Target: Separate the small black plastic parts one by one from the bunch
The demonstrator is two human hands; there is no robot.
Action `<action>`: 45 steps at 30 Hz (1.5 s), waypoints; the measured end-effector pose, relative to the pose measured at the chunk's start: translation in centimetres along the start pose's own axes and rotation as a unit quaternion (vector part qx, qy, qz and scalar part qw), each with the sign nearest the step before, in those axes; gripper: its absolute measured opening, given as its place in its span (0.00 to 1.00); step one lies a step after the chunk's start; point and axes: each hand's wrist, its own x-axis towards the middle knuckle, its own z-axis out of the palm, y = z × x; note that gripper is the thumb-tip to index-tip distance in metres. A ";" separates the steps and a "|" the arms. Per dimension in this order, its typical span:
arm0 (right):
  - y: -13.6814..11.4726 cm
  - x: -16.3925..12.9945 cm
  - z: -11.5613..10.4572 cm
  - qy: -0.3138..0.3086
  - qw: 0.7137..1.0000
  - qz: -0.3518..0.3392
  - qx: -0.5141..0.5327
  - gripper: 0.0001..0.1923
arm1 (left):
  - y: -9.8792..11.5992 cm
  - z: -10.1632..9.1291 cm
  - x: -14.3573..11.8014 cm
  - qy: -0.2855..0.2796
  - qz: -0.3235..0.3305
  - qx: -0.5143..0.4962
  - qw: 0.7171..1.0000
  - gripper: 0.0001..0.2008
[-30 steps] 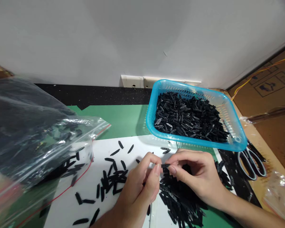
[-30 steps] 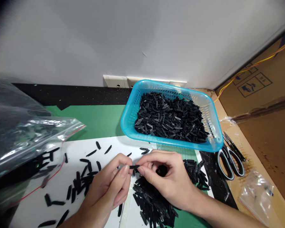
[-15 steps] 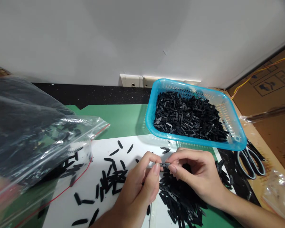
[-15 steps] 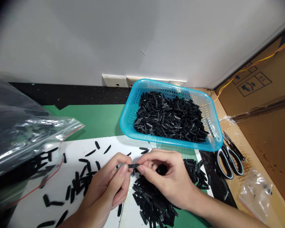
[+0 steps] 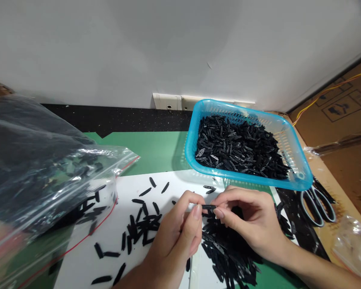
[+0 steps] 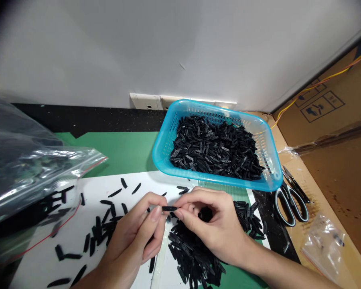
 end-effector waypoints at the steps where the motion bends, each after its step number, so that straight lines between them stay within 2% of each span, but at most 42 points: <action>1: -0.1 0.0 -0.1 -0.002 1.000 -0.007 -0.005 0.03 | 0.2 0.1 -0.1 0.002 -0.004 -0.003 1.000 0.20; 4: -0.4 -0.2 -0.9 -0.017 0.999 -0.043 -0.017 0.03 | 0.9 0.3 -0.3 0.021 -0.022 -0.017 0.999 0.21; 9: -0.7 -0.5 -1.4 -0.032 0.993 -0.106 -0.047 0.11 | 1.6 0.3 -0.3 0.030 -0.053 -0.032 0.998 0.29; 11: -0.6 -0.6 -0.8 -0.044 0.988 -0.129 -0.078 0.10 | 1.4 0.1 -0.2 0.016 -0.059 -0.038 0.997 0.35; 15: -0.4 -1.0 0.8 -0.092 0.965 -0.202 -0.140 0.03 | 0.2 -0.1 -0.2 -0.011 -0.050 -0.063 0.997 0.49; 17: -0.3 -1.4 1.6 -0.115 0.957 -0.204 -0.170 0.03 | -0.5 0.0 -0.5 -0.008 -0.043 -0.063 0.997 0.52; 22: -0.2 -2.1 2.7 -0.126 0.951 -0.159 -0.234 0.06 | -1.1 0.8 -1.2 0.021 -0.019 -0.030 0.999 0.55; 26: -0.2 -2.1 2.6 -0.138 0.951 -0.140 -0.238 0.07 | -0.3 1.1 -1.2 0.000 0.001 -0.016 1.000 0.52; 28: -0.3 -2.0 2.5 -0.133 0.963 -0.112 -0.204 0.06 | -0.1 0.7 -1.0 -0.007 -0.008 -0.004 1.000 0.49; 32: -0.9 -1.6 2.0 -0.087 0.988 -0.053 -0.114 0.06 | -0.4 -0.2 -0.5 -0.059 -0.019 -0.001 0.998 0.44; 35: -1.3 -1.3 1.5 -0.047 0.998 0.014 -0.033 0.06 | -0.1 -0.3 -0.2 -0.052 -0.022 0.019 0.998 0.35; 36: -1.3 -1.2 1.3 -0.035 0.999 0.042 -0.001 0.07 | 0.1 -0.3 -0.1 -0.037 -0.032 0.034 0.998 0.30; 39: -1.2 -0.8 0.9 -0.016 0.990 0.113 0.083 0.09 | 0.8 -0.1 -0.1 -0.064 -0.008 0.068 0.996 0.23; 45: -0.9 -0.1 0.8 -0.009 0.976 0.158 0.151 0.16 | 0.8 -0.2 -0.3 -0.074 -0.017 0.050 0.996 0.21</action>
